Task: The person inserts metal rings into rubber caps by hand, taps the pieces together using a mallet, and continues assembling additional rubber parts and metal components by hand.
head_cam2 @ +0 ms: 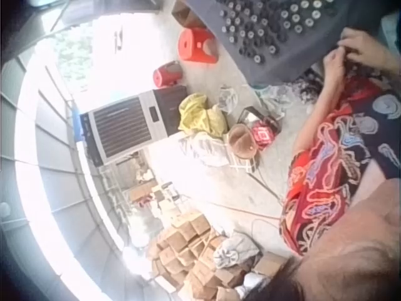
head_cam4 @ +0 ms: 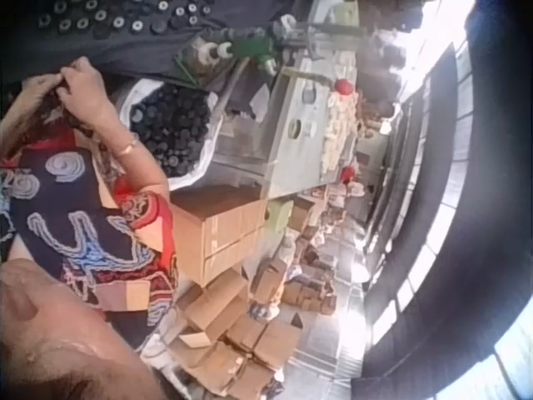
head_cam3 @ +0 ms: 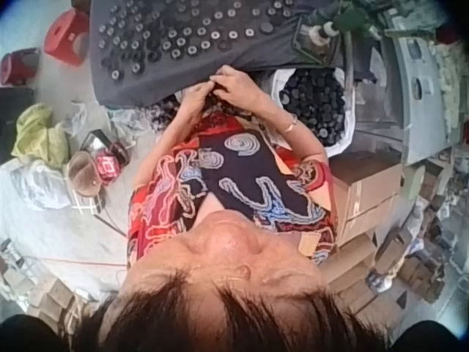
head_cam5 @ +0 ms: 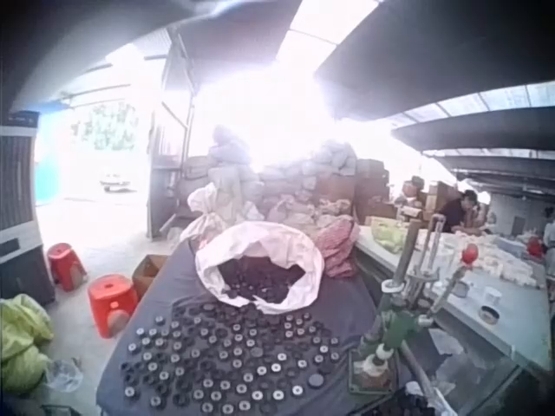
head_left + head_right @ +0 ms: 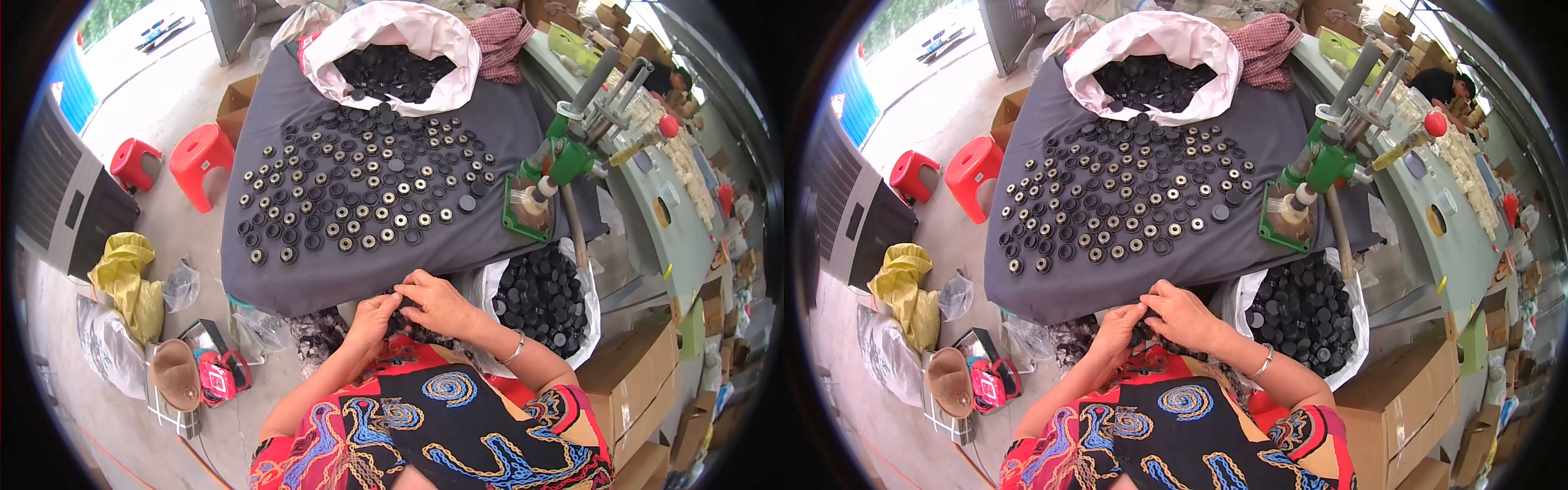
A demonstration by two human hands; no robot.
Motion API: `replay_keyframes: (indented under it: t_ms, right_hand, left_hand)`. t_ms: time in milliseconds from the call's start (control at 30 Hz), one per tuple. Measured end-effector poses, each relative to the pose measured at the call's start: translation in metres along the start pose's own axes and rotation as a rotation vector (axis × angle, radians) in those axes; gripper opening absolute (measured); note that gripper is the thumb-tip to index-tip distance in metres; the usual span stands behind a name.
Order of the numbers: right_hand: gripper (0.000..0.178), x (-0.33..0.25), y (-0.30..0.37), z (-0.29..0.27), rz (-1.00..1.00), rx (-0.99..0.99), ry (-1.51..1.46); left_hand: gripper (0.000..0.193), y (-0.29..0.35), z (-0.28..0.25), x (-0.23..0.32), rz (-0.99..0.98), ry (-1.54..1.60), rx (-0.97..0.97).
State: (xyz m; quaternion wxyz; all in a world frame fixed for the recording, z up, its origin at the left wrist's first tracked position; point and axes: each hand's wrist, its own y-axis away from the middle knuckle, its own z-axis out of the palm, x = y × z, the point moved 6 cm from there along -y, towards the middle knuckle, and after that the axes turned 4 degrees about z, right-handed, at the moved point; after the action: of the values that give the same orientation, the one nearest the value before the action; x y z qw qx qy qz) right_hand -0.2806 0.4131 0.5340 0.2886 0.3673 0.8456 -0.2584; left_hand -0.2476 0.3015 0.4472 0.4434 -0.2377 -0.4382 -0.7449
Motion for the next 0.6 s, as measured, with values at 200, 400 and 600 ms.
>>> replay_keyframes:
  t_ms: [200, 400, 600]
  right_hand:
    - [0.032, -0.001, 0.0, 0.001, -0.061, -0.147, 0.205]
    - [0.032, 0.029, -0.037, -0.078, 0.109, 0.213, 0.268]
    - [0.031, 0.085, -0.058, -0.09, 0.232, 0.223, 0.463]
  left_hand:
    - [0.028, 0.0, 0.005, 0.002, 0.075, -0.071, -0.068]
    - [0.032, 0.005, -0.001, 0.018, 0.055, 0.118, -0.066]
    - [0.031, 0.008, -0.011, 0.017, 0.061, 0.15, -0.034]
